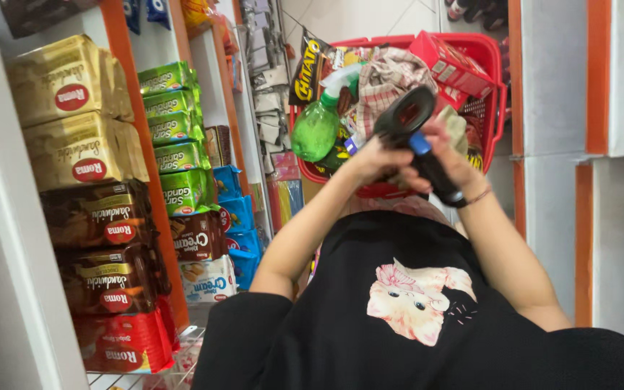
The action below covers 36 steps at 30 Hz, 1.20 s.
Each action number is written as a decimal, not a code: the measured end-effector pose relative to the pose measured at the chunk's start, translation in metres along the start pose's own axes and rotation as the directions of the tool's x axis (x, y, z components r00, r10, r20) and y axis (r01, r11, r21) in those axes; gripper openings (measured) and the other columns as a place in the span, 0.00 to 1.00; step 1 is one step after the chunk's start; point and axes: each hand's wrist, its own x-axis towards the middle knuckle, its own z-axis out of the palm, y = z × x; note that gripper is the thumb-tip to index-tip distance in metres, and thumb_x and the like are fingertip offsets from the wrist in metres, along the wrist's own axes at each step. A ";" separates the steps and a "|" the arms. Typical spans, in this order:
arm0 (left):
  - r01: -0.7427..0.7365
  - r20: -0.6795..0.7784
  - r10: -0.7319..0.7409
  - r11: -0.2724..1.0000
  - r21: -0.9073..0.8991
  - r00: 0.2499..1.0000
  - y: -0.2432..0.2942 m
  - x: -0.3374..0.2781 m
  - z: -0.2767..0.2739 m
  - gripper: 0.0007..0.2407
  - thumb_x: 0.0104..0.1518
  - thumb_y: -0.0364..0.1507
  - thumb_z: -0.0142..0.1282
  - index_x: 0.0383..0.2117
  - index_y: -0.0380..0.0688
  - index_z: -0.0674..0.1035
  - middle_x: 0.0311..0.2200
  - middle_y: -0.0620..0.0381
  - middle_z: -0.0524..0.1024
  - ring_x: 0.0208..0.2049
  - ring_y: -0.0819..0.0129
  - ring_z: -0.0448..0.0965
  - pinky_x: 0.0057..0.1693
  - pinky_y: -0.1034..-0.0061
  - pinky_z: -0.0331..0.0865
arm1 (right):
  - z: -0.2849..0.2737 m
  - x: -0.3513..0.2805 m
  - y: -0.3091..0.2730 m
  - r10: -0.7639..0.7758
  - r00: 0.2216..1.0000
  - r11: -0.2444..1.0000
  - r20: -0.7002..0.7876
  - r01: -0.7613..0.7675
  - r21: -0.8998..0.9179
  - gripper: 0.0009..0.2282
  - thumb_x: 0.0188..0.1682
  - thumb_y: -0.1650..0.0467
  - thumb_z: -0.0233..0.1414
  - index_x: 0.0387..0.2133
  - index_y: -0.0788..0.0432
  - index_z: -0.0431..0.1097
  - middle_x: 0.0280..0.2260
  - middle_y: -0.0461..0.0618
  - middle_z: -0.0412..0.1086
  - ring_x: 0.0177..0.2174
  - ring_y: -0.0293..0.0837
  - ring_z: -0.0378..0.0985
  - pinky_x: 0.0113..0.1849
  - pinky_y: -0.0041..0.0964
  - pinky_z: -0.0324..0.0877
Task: The person organizes snack packages in a basket, scans them with a handheld scanner, and cleans a store shelf using a spray bottle and a cloth.
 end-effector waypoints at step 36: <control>0.019 -0.556 -0.047 0.998 -0.056 0.830 0.047 -0.112 -0.055 0.09 0.57 0.23 0.61 0.39 0.31 0.76 0.23 0.56 0.74 0.23 0.70 0.76 0.32 0.74 0.72 | 0.044 0.046 0.009 -0.171 0.922 -0.584 0.347 0.189 -0.790 0.23 0.28 0.74 0.60 0.42 0.53 0.70 0.44 0.46 0.70 0.51 0.52 0.70 0.53 0.48 0.54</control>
